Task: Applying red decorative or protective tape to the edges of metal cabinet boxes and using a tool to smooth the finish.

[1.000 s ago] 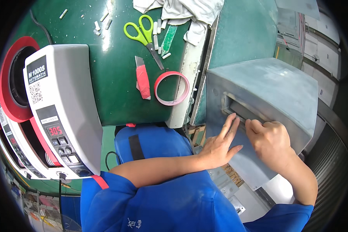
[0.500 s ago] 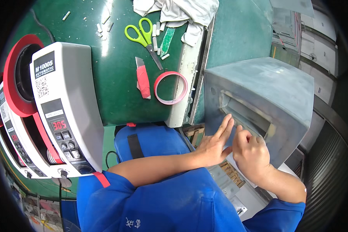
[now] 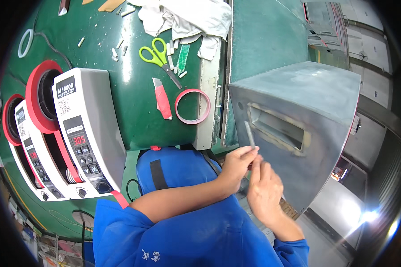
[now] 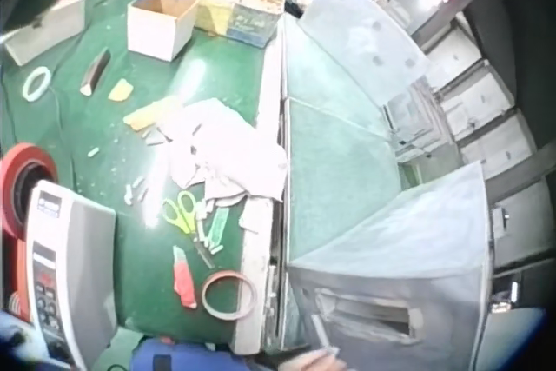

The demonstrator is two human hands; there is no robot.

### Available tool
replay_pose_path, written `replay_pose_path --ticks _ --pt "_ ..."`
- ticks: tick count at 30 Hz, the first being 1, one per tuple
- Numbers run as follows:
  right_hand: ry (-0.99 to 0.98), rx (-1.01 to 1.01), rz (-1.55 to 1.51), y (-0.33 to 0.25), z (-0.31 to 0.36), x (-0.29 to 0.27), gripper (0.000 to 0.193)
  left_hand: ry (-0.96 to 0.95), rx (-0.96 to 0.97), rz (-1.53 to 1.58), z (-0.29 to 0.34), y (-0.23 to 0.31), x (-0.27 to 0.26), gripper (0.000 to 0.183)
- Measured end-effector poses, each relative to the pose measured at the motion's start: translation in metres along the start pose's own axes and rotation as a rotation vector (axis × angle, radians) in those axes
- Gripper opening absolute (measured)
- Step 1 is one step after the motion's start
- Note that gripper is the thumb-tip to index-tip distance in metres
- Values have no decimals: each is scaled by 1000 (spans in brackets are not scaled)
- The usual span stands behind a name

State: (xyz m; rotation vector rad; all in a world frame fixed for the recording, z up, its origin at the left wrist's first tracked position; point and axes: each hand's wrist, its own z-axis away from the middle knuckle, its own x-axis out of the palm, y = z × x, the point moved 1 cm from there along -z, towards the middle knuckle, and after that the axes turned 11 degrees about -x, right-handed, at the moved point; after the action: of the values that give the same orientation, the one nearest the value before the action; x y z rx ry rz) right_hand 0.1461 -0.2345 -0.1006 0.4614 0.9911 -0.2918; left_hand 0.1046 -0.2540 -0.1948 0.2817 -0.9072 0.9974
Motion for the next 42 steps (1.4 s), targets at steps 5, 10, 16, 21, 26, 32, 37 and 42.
replay_pose_path --ticks 5,10,16,21,26,32,37,42 --pt "174 337 -1049 -14 18 13 30 6 213 -307 -3 3 -29 24" --pt "253 573 -1967 0 5 81 32 -95 30 -343 12 22 -44 22" --pt "325 476 -2604 -9 -25 110 24 -19 0 -448 18 35 -48 22" --pt "448 562 -2530 -10 -41 114 24 340 854 -1374 24 37 -49 15" --pt "453 544 -2647 -13 -50 120 25 492 787 -1688 29 52 -45 16" --pt "476 522 -2725 -14 -57 124 25 536 826 -1819 30 62 -36 15" --pt "507 517 -2786 -16 -59 123 26 572 825 -1896 32 69 -33 14" --pt "510 484 -2894 -16 -63 125 25 631 841 -2006 35 76 -23 12"
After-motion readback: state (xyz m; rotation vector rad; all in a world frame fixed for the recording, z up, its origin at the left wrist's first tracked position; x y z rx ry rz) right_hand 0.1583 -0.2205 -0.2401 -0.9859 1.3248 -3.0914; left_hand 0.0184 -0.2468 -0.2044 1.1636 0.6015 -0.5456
